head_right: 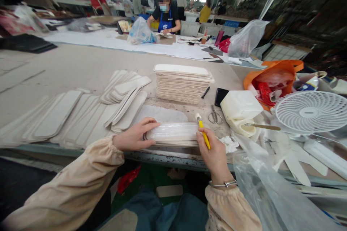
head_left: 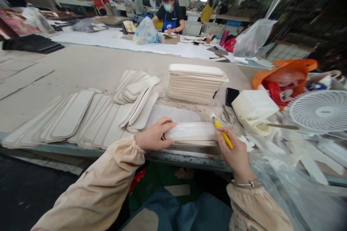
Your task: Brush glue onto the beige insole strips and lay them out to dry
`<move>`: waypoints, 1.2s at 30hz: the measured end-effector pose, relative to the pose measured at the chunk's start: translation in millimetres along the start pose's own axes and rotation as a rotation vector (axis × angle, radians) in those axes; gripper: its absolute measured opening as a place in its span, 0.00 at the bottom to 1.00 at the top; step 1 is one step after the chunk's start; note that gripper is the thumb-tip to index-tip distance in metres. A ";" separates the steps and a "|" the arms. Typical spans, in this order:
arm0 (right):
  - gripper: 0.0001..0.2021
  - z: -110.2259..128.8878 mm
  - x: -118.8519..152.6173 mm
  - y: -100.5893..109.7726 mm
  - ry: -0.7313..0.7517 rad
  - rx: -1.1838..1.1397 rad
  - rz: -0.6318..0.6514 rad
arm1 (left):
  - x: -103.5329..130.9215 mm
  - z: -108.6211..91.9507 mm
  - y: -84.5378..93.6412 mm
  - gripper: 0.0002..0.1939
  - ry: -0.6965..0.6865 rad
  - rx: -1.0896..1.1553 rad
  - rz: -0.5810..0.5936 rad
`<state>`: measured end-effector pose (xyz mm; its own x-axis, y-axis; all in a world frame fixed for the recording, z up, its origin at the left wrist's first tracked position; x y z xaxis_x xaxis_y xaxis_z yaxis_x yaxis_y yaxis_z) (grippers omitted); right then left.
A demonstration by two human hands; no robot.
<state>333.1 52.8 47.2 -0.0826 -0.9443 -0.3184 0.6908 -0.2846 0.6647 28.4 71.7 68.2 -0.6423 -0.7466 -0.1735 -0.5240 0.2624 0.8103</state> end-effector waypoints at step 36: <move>0.14 0.2 1.1 -4.5 0.047 0.069 -0.067 | -1.1 -3.4 -0.8 0.32 0.028 -0.012 0.021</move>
<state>329.7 53.0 44.0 -0.0925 -0.9145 -0.3938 0.6337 -0.3592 0.6852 31.5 70.2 69.6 -0.6375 -0.7575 -0.1407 -0.5034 0.2713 0.8203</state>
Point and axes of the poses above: each hand's wrist, its own x-axis away from the middle knuckle, its own y-axis out of the back of the hand, z = x × y, the point moved 2 cm from there along -x, towards the middle knuckle, and after that the axes turned 3 degrees about -y, right-handed, at the moved point
